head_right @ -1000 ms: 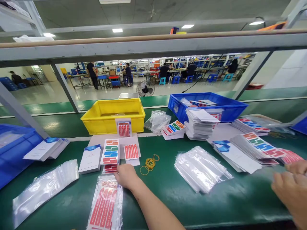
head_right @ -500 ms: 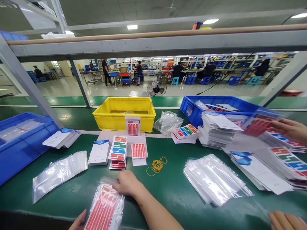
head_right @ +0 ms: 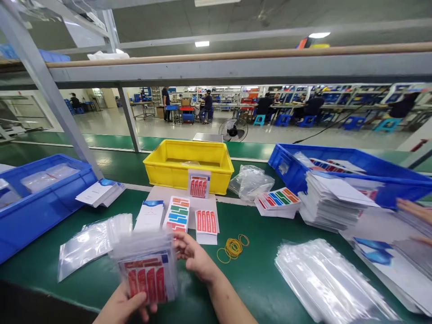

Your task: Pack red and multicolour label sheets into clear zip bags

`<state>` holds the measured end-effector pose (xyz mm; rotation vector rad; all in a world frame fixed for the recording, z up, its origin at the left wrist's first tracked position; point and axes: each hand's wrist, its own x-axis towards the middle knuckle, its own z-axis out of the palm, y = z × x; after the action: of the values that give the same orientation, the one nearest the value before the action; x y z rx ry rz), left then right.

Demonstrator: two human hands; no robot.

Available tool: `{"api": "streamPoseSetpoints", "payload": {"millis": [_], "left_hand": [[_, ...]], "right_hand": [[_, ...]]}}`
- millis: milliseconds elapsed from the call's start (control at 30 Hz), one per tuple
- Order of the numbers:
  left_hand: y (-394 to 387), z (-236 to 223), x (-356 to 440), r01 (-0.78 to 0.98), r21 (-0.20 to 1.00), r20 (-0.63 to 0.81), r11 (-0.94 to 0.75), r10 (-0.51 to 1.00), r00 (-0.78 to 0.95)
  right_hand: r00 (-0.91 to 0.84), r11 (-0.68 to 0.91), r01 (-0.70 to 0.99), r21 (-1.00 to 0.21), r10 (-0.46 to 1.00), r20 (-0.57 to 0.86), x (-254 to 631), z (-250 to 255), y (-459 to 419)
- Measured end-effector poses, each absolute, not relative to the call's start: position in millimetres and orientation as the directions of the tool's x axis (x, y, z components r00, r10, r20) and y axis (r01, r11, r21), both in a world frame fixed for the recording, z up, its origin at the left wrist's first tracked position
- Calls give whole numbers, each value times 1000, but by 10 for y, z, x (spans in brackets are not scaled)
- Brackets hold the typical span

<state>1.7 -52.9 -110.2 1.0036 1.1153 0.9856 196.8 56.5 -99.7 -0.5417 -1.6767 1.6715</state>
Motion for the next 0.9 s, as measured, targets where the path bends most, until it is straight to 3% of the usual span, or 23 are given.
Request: {"api": "streamPoseSetpoints", "payload": {"millis": [67, 167, 233, 433, 600, 767, 900], "left_hand": [[-292, -1044, 25, 26, 997, -80, 77, 983, 163], [3, -1017, 11, 140, 986, 60, -89, 978, 199], [105, -1019, 3, 136, 984, 100, -118, 987, 129], [68, -973, 136, 12, 990, 141, -141, 979, -150], [115, -942, 219, -52, 993, 95, -102, 987, -127], [267, -955, 157, -42, 993, 107, -108, 994, -21], [303, -996, 249, 14, 986, 165, -165, 981, -106]], "right_hand": [[-656, 62, -250, -966, 723, 216, 1983, -997, 531], [-501, 218, -96, -971, 833, 236, 1949, -1066, 512], [-420, 324, 21, -946, 861, 286, 1910, -1121, 524], [-239, 387, 133, -912, 906, 350, 1814, -1281, 471], [-244, 438, 141, -888, 885, 398, 1795, -1343, 369], [-220, 320, 243, -916, 938, 269, 1805, -1375, 506], [-269, 312, 234, -921, 931, 247, 1824, -1345, 594]]}}
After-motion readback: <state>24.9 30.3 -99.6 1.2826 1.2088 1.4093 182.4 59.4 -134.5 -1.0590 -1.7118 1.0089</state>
